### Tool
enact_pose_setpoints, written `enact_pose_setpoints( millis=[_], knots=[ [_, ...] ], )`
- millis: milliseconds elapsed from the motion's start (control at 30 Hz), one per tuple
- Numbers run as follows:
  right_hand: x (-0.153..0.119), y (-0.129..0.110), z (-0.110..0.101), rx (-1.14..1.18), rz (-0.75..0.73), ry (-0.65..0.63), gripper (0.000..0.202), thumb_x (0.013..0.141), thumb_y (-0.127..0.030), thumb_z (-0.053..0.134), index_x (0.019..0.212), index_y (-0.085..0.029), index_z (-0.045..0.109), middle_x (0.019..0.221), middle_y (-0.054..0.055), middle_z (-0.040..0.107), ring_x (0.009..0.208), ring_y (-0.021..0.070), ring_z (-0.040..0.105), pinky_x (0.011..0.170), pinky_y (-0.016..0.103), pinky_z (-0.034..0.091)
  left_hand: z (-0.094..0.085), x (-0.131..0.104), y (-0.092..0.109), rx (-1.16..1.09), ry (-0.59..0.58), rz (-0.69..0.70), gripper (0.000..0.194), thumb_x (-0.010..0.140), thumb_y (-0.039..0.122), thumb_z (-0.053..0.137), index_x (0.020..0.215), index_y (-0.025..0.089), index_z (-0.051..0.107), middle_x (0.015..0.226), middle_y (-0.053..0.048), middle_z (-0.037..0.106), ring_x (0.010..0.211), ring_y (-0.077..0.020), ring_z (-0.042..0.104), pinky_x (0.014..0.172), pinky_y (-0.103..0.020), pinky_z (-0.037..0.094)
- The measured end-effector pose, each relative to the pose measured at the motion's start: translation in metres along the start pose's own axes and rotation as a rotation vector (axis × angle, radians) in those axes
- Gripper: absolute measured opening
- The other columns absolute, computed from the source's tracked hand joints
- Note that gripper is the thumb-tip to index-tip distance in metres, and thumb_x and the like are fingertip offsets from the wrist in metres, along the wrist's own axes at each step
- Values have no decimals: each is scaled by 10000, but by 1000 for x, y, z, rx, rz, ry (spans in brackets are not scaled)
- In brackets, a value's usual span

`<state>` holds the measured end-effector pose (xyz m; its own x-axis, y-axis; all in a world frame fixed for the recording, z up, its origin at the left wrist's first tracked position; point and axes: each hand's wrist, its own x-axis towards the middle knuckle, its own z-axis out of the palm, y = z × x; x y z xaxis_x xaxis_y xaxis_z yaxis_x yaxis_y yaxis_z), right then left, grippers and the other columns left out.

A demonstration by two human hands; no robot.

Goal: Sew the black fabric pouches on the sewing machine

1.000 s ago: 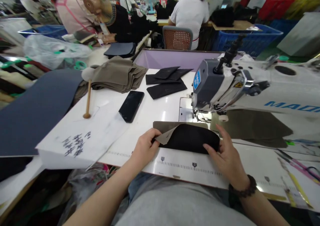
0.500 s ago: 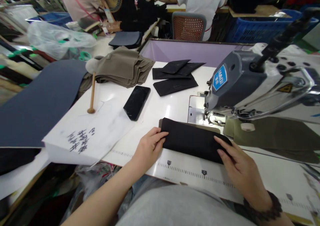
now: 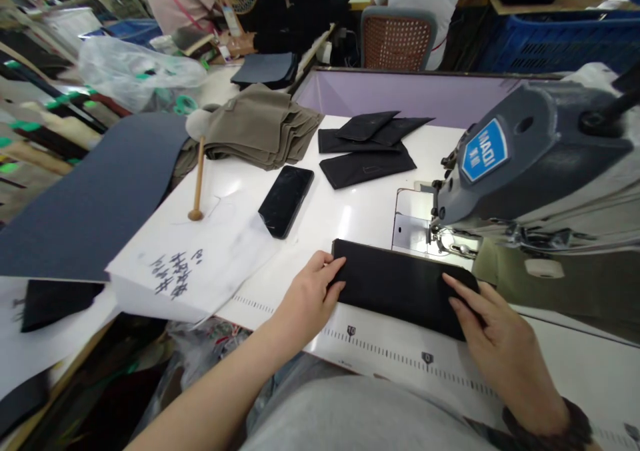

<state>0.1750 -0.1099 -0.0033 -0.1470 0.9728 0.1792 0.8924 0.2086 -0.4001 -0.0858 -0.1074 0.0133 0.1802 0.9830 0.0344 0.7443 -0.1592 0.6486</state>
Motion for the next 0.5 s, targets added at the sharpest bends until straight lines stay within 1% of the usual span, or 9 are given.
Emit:
enact_pose_setpoints(
  millis=[167, 400, 500],
  knots=[
    [0, 2, 3, -20, -6, 8, 399, 860, -372, 325, 1100, -191, 586, 861, 65, 568, 799, 191, 578, 651, 295, 468, 1, 1, -1, 21, -19, -32, 322, 778, 96, 481, 1095, 122, 529, 944, -71, 512, 822, -165, 548, 781, -320, 495],
    [-5, -4, -1, -72, -46, 59, 419, 874, -391, 328, 1140, -153, 546, 980, 101, 555, 903, 222, 567, 704, 316, 459, 3, 0, -3, 19, -22, -24, 329, 794, 108, 472, 1120, 118, 516, 973, -77, 500, 838, -165, 547, 787, -325, 495],
    [-4, -3, 1, -105, -50, 42, 423, 876, -399, 311, 1144, -165, 541, 946, 98, 561, 882, 227, 570, 680, 325, 463, 4, 0, -3, 21, -13, -24, 331, 791, 112, 476, 1119, 139, 518, 971, -69, 505, 829, -161, 552, 776, -323, 502]
  ],
)
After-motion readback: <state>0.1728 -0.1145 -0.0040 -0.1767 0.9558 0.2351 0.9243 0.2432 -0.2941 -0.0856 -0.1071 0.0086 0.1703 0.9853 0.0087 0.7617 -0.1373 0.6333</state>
